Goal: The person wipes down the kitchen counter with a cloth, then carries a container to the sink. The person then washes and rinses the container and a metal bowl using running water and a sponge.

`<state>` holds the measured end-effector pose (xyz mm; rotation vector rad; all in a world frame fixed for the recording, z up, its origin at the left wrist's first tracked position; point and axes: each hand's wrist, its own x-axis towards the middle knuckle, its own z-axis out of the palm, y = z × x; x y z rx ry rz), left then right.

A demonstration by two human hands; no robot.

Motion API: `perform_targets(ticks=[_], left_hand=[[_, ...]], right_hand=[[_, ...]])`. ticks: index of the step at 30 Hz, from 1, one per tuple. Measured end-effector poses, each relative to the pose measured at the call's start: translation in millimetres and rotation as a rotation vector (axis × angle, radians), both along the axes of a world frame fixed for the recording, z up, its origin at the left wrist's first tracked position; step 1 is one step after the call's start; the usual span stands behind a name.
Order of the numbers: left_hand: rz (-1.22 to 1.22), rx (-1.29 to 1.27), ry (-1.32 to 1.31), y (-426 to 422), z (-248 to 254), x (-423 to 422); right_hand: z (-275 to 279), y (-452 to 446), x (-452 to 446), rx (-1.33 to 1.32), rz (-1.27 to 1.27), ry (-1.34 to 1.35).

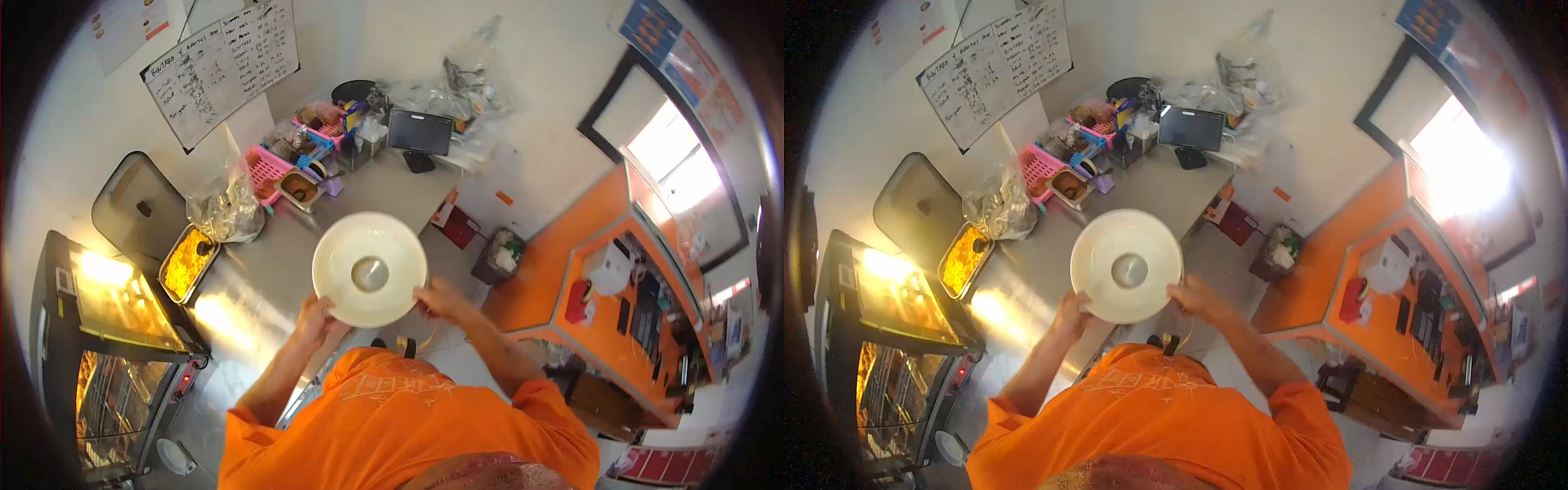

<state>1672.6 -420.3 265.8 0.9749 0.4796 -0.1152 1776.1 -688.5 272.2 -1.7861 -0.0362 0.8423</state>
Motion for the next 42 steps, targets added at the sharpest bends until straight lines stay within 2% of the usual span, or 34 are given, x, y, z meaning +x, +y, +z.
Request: perform_targets(ticks=[1,3,4,7,9,11,13,17,20,25,29,31,34,35,36,38,40,42], left_hand=[[0.012,-0.003,-0.003,2,8,30],[-0.013,0.003,-0.058,9,41,99],[0.008,0.003,-0.095,12,58,138],[-0.025,0.129,-0.226,25,107,251],[-0.050,0.071,-0.229,40,133,333],[0.102,0.082,-0.174,48,160,412],[0.193,0.156,-0.167,53,192,485],[0.225,0.153,-0.248,69,230,615],[0.366,0.132,-0.195,79,245,705],[0.437,0.146,-0.229,110,215,824],[0.461,0.210,-0.223,142,138,890],[0.479,0.145,-0.154,151,108,906],[0.460,0.103,-0.100,178,35,931],[0.478,0.096,-0.097,179,12,932],[0.495,0.094,-0.107,184,-4,939],[0.552,0.085,0.042,189,-33,954],[0.482,0.085,0.010,215,-93,967],[0.457,0.073,0.000,217,-114,969]], right_hand=[[12,-2,40,-0.038,0.069,-0.093],[85,11,111,-0.033,0.157,-0.129],[105,18,153,-0.025,0.164,-0.116],[132,34,290,0.042,0.275,-0.156],[166,49,369,0.125,0.269,-0.149],[205,65,453,0.112,0.341,-0.148],[230,81,538,0.075,0.330,-0.295],[287,112,691,0.091,0.475,-0.465],[296,144,797,0.073,0.538,-0.492],[269,200,933,0.072,0.584,-0.328],[206,237,993,0.073,0.577,-0.240],[154,258,1022,0.039,0.530,-0.150],[67,287,1062,0.050,0.568,-0.026],[-13,307,1095,0.156,0.585,0.002],[-66,330,1129,0.266,0.601,0.020],[-40,316,1094,0.093,0.484,0.150],[-74,333,1107,0.057,0.489,0.159],[-95,339,1110,0.028,0.460,0.164]])
